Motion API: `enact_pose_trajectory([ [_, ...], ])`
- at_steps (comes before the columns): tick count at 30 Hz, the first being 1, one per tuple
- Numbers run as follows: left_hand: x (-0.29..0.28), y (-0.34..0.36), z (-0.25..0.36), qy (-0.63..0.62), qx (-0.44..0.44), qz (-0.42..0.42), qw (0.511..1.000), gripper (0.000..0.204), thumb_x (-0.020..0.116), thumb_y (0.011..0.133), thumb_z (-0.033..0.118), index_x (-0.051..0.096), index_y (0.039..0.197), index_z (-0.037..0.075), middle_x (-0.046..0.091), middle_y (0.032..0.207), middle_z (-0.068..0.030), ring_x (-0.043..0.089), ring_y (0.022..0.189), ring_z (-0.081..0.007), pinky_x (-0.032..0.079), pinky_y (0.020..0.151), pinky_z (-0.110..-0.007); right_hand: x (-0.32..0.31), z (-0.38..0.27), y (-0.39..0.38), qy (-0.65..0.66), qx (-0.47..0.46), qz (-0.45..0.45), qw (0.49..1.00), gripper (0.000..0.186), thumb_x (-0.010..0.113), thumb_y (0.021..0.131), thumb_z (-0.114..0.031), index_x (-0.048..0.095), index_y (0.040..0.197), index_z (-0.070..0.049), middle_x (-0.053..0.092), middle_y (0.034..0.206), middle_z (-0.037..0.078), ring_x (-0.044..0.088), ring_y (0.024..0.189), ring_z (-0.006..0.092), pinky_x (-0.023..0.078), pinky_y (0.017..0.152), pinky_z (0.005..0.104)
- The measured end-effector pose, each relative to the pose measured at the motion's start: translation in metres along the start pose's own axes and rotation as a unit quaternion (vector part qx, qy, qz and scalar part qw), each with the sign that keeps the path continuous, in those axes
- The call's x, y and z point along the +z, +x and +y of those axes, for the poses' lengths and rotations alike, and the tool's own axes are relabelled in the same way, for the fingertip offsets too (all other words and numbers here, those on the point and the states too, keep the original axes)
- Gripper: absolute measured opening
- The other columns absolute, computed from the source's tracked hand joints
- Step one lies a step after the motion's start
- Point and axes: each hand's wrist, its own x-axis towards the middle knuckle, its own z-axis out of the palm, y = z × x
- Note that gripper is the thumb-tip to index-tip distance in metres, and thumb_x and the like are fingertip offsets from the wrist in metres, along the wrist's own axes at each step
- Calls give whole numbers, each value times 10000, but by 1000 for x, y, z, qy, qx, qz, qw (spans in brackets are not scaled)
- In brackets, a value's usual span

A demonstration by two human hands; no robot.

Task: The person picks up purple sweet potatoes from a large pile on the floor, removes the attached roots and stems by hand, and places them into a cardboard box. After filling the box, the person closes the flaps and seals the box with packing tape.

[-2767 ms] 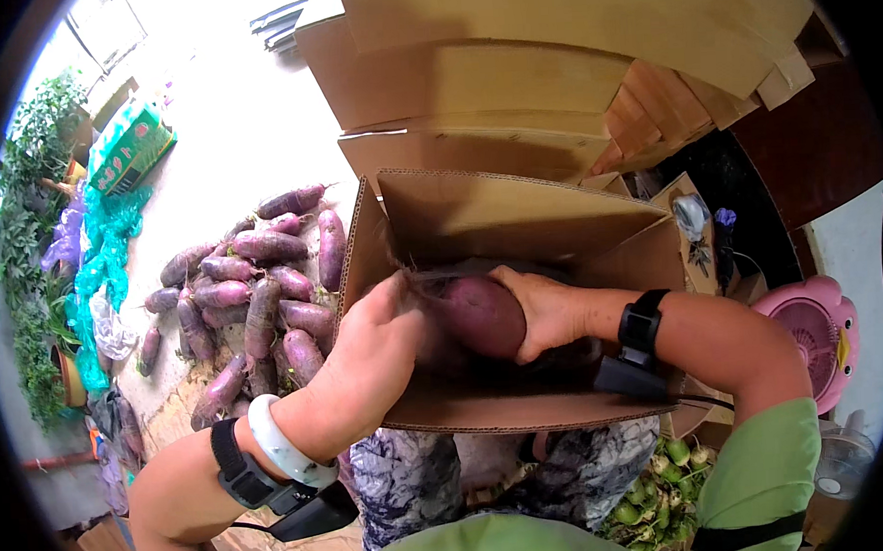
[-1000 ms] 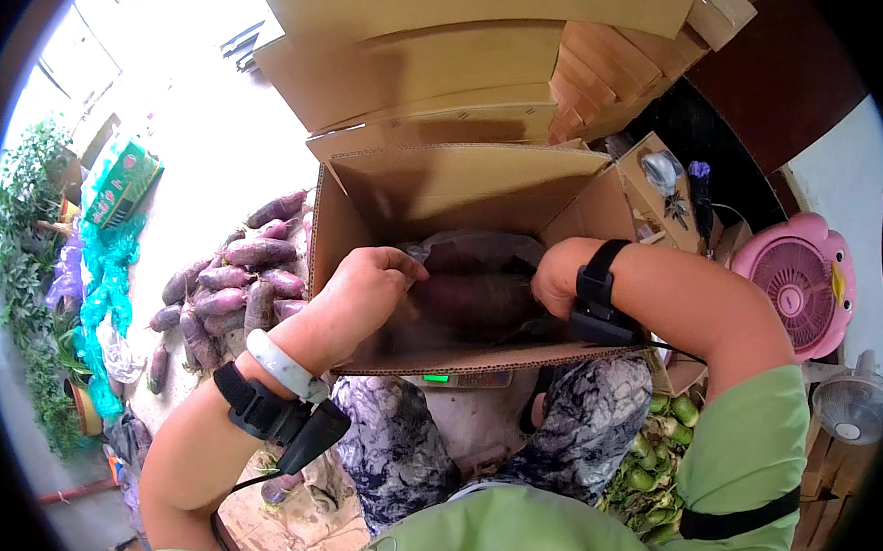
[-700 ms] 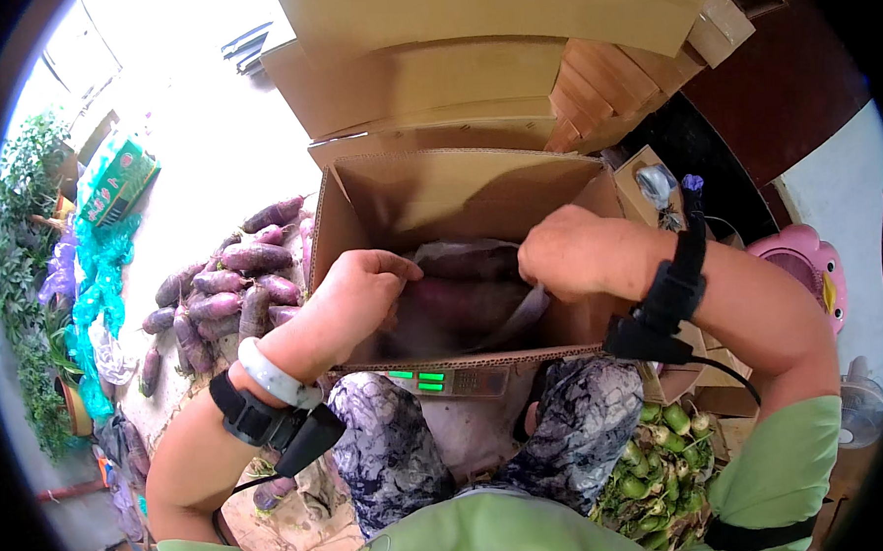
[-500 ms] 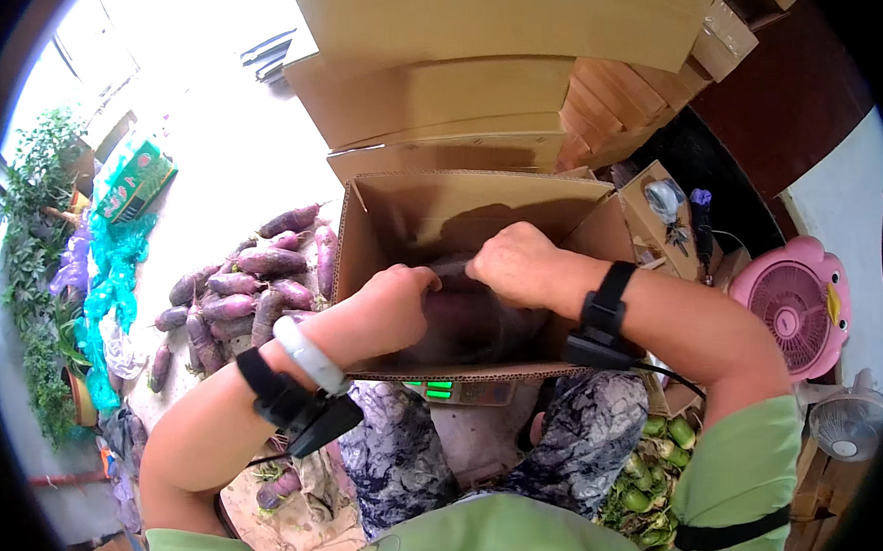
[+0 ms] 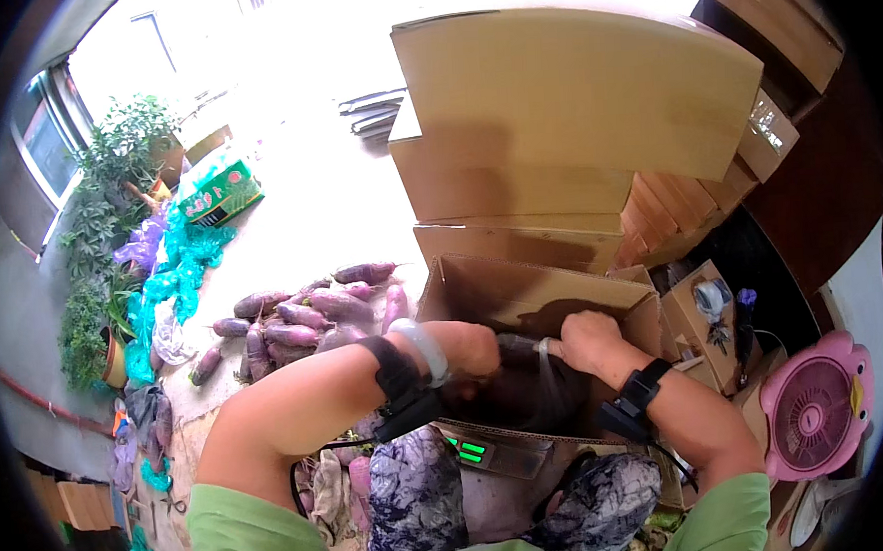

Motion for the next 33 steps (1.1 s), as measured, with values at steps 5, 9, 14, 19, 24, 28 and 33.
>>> enact_pose_trajectory([
  [5, -2, 27, 12, 16, 162, 80, 983, 151, 602, 757, 160, 663, 783, 23, 612, 700, -115, 597, 642, -273, 491, 641, -355, 41, 25, 25, 266, 36, -84, 960, 382, 573, 807, -350, 664, 808, 21, 639, 722, 198, 647, 715, 303, 493, 703, 379],
  [9, -1, 60, -2, 328, 300, 199, 873, 206, 676, 727, 194, 651, 849, 30, 626, 813, -122, 608, 795, -303, 489, 715, -351, 70, 34, 39, 431, 44, -55, 899, 322, 605, 803, -298, 658, 817, 19, 630, 687, 173, 621, 648, 232, 484, 645, 357],
  [14, 9, 80, -6, 72, 158, 113, 978, 231, 692, 746, 197, 646, 867, 5, 639, 792, -98, 612, 686, -217, 477, 607, -303, 65, 24, 25, 343, -44, -36, 938, 428, 708, 704, -357, 636, 978, -36, 649, 870, 166, 626, 854, 292, 476, 769, 364],
  [19, 21, 54, 16, -320, 58, 89, 942, 115, 627, 709, 44, 649, 812, -3, 634, 724, -85, 545, 588, -190, 417, 494, -290, 47, 2, 10, 284, -57, -61, 955, 612, 754, 646, -342, 524, 1107, -11, 623, 982, 202, 589, 948, 356, 464, 819, 376],
  [24, 37, 76, 8, -375, 79, 63, 922, 143, 644, 707, 106, 639, 788, -12, 601, 684, -73, 529, 583, -185, 414, 498, -306, 52, 7, 13, 288, -82, -85, 950, 597, 747, 636, -343, 546, 1094, -17, 603, 1057, 200, 569, 1010, 338, 453, 850, 365],
  [28, 34, 75, 14, -239, 87, 84, 964, 189, 643, 706, 140, 615, 748, -43, 576, 673, -87, 538, 588, -191, 436, 528, -344, 49, 9, 14, 328, -47, -144, 933, 565, 712, 663, -279, 545, 1134, -16, 588, 1114, 200, 549, 1058, 343, 443, 873, 354],
  [33, 34, 71, 36, -175, -13, 88, 981, 194, 666, 690, 149, 615, 782, -14, 581, 694, -79, 551, 605, -191, 446, 540, -336, 61, 16, 16, 507, 63, -150, 846, 487, 604, 704, 0, 537, 1186, -31, 613, 1078, 96, 573, 976, 210, 436, 745, 266],
])
